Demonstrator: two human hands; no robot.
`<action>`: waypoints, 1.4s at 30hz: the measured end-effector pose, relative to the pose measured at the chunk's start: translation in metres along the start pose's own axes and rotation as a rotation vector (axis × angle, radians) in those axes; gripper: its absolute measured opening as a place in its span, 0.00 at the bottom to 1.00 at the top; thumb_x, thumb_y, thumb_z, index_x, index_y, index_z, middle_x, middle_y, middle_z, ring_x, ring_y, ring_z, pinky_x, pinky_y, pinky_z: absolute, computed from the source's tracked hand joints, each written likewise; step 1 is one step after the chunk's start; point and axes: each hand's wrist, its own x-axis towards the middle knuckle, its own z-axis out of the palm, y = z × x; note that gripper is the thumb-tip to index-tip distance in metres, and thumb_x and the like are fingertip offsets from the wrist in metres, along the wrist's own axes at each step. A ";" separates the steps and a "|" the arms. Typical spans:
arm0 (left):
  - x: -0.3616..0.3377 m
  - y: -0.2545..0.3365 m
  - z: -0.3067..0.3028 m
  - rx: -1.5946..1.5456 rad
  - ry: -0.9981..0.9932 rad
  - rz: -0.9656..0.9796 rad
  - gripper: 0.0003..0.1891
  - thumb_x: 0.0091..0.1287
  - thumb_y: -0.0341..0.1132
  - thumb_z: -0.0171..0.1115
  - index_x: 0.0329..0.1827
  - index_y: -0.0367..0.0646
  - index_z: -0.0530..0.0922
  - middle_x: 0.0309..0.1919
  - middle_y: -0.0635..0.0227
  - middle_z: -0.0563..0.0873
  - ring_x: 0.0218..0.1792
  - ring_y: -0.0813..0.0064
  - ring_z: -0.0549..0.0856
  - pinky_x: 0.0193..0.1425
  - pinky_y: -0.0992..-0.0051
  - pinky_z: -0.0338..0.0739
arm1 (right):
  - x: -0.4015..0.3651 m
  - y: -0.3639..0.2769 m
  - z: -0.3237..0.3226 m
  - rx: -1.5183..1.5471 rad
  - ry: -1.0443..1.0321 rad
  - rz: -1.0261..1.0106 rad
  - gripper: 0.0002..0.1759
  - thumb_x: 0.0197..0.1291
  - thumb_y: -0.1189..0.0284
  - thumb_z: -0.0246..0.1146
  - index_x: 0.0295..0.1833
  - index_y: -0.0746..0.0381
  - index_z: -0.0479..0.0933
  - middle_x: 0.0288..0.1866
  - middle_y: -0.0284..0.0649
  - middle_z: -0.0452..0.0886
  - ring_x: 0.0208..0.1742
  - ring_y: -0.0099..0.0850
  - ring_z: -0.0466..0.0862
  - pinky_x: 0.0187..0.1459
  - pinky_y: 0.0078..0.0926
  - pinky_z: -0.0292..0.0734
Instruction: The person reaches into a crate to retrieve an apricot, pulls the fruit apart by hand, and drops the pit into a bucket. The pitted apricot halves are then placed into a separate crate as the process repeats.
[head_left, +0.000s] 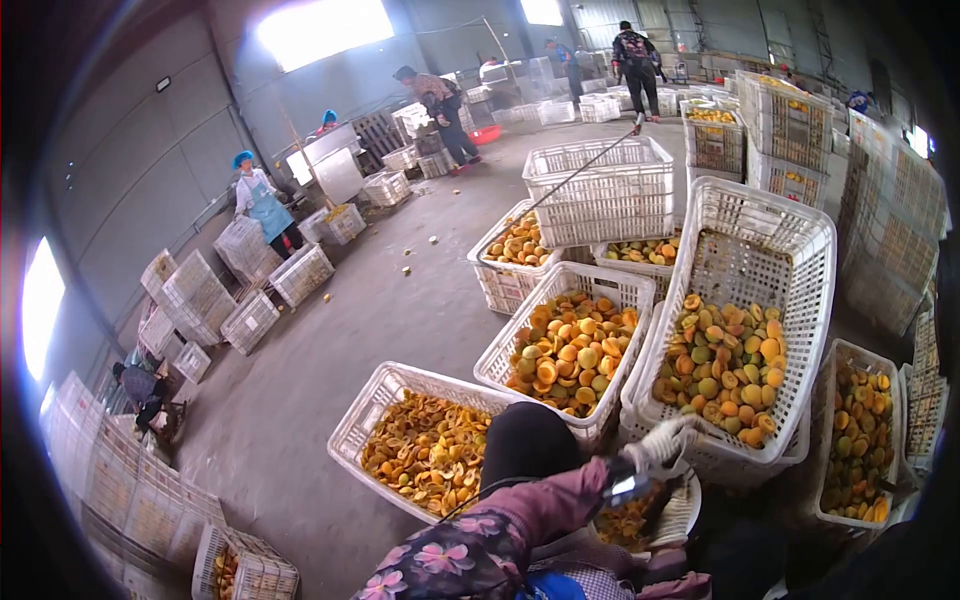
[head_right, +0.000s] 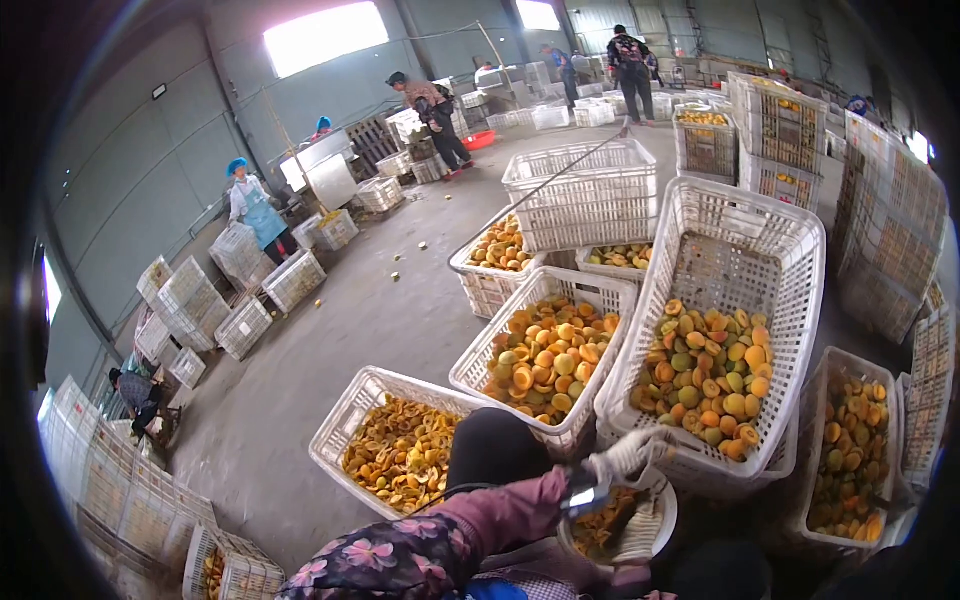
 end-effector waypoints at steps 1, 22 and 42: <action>-0.019 0.008 0.003 -0.070 -0.103 -0.012 0.12 0.68 0.38 0.51 0.46 0.39 0.74 0.36 0.65 0.79 0.39 0.73 0.78 0.43 0.72 0.74 | 0.006 0.013 -0.003 -0.404 0.109 -0.210 0.23 0.67 0.59 0.49 0.60 0.62 0.68 0.50 0.41 0.79 0.45 0.35 0.81 0.50 0.35 0.78; -0.084 0.014 0.012 -0.679 0.197 -0.444 0.14 0.70 0.35 0.51 0.53 0.36 0.75 0.43 0.64 0.82 0.41 0.75 0.80 0.46 0.79 0.76 | -0.027 -0.068 0.019 0.289 -0.030 0.226 0.21 0.68 0.57 0.50 0.55 0.62 0.70 0.43 0.33 0.76 0.39 0.22 0.73 0.39 0.20 0.71; -0.090 0.004 -0.001 -0.186 0.141 0.078 0.14 0.69 0.37 0.49 0.47 0.33 0.76 0.38 0.65 0.82 0.40 0.76 0.79 0.48 0.78 0.74 | -0.042 -0.095 0.021 0.531 -0.124 0.374 0.17 0.64 0.55 0.55 0.46 0.57 0.74 0.28 0.27 0.74 0.22 0.16 0.69 0.21 0.14 0.62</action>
